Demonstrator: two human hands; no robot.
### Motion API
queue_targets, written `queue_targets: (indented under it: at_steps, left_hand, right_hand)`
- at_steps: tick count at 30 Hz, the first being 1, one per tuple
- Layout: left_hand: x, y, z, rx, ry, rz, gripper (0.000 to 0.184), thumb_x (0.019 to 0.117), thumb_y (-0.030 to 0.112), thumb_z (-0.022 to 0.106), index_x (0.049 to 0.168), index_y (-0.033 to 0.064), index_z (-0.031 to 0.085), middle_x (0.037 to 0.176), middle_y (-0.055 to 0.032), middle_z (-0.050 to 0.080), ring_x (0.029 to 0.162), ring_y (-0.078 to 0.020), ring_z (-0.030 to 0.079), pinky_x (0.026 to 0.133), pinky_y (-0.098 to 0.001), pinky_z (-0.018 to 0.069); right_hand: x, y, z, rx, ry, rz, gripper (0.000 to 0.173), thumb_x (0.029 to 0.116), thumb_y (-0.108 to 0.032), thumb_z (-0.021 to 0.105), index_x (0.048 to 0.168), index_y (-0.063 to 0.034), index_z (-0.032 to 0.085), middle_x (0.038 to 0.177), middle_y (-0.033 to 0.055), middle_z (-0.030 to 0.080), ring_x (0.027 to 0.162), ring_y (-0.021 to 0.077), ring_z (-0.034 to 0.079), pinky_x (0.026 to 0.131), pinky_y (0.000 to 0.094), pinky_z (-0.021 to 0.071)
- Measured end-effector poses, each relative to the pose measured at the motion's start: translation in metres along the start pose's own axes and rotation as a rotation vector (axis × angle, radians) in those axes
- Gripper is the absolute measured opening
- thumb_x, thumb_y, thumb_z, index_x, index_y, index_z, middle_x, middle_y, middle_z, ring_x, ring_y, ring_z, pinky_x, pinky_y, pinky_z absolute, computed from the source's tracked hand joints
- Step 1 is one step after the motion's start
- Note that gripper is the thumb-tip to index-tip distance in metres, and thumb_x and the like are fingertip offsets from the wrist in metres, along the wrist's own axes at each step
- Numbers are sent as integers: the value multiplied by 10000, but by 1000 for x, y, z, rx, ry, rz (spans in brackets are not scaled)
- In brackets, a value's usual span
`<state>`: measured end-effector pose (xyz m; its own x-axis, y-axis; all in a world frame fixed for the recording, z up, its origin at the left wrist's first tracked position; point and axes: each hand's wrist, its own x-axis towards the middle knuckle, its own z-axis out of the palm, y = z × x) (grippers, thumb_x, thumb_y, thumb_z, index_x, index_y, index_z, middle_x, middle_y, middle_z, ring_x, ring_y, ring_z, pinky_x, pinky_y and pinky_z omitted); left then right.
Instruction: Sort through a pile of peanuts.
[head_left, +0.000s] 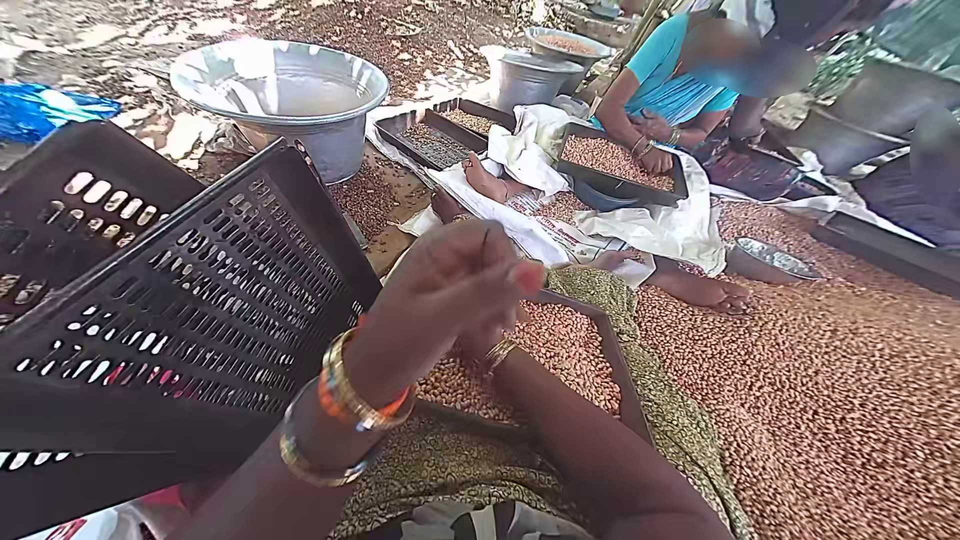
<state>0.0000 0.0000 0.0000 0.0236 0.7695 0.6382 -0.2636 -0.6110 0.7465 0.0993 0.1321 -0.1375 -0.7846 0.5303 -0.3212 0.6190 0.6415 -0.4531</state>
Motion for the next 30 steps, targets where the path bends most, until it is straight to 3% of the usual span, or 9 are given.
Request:
queue_targets:
  at_steps: [5, 7, 9, 12, 15, 19, 24, 26, 30]
  left_hand:
    - [55, -105, -16, 661, 278, -565, 305, 1049, 331, 602, 1038, 27, 623, 831, -134, 607, 688, -239, 560, 633, -418, 479]
    - [58, -164, -40, 933, 258, -741, 412, 1035, 370, 614, 1157, -19, 671, 1077, -250, 677, 1000, -406, 658, 892, -602, 521]
    - [52, -203, -65, 1101, 206, -913, 485, 1031, 406, 606, 1221, -36, 673, 1290, -282, 631, 1282, -439, 562, 1119, -628, 377]
    - [43, -220, -84, 1217, 201, -950, 507, 1048, 428, 559, 1195, -43, 675, 1271, -290, 634, 1286, -457, 553, 1128, -638, 367]
    - [49, -211, -96, 1215, 244, -923, 522, 1076, 435, 493, 1111, -48, 689, 1133, -309, 679, 1143, -493, 633, 967, -698, 457]
    - [41, -222, -135, 1086, 332, -977, 528, 1062, 444, 540, 1121, -57, 694, 1135, -316, 677, 1127, -496, 640, 955, -716, 459]
    - [30, -227, -151, 798, 436, -999, 558, 1072, 467, 509, 1165, -54, 687, 1202, -305, 660, 1179, -466, 609, 1014, -677, 425]
    - [33, -228, -157, 709, 481, -1010, 547, 1077, 469, 493, 1179, -28, 696, 1252, -263, 660, 1234, -411, 593, 1059, -630, 411]
    - [34, -223, -160, 585, 519, -1011, 574, 1085, 507, 442, 1138, 5, 716, 1272, -201, 667, 1253, -343, 579, 1074, -574, 400]
  right_hand:
    - [0, 27, 8, 93, 165, -61, 238, 977, -64, 622, 1135, 97, 695, 1171, 271, 687, 1145, 361, 652, 1053, 470, 477]
    - [-16, 39, -11, 169, 129, -34, 222, 969, -70, 643, 1105, 98, 692, 1090, 246, 699, 1008, 309, 676, 957, 445, 516]
    - [-48, 45, -31, 230, 2, -20, 194, 967, -49, 649, 1108, 80, 683, 1014, 195, 721, 898, 243, 711, 885, 412, 572]
    - [-107, 70, -41, 457, -352, -293, 119, 931, 3, 681, 1021, 76, 707, 895, 116, 750, 778, 147, 727, 771, 339, 624]
    - [-120, 84, -39, 600, -628, -496, 265, 938, -152, 654, 1048, 77, 728, 981, 83, 782, 889, 104, 747, 856, 289, 605]
    - [-61, 57, -39, 176, -220, -482, 282, 946, -41, 707, 1217, 32, 717, 1212, 197, 723, 1166, 278, 685, 1061, 442, 510]
    - [39, 24, -9, -62, -97, -287, 445, 1011, -175, 653, 1443, -94, 583, 1609, 146, 441, 1546, 387, 289, 1204, 673, 227]
    - [63, 28, 9, -63, -21, -235, 410, 1013, -203, 642, 1413, -117, 617, 1598, 123, 462, 1544, 381, 300, 1196, 725, 190]
    - [57, 59, 8, -162, 31, -274, 298, 954, -268, 685, 1181, -85, 748, 1373, 189, 625, 1338, 396, 521, 1126, 592, 388]
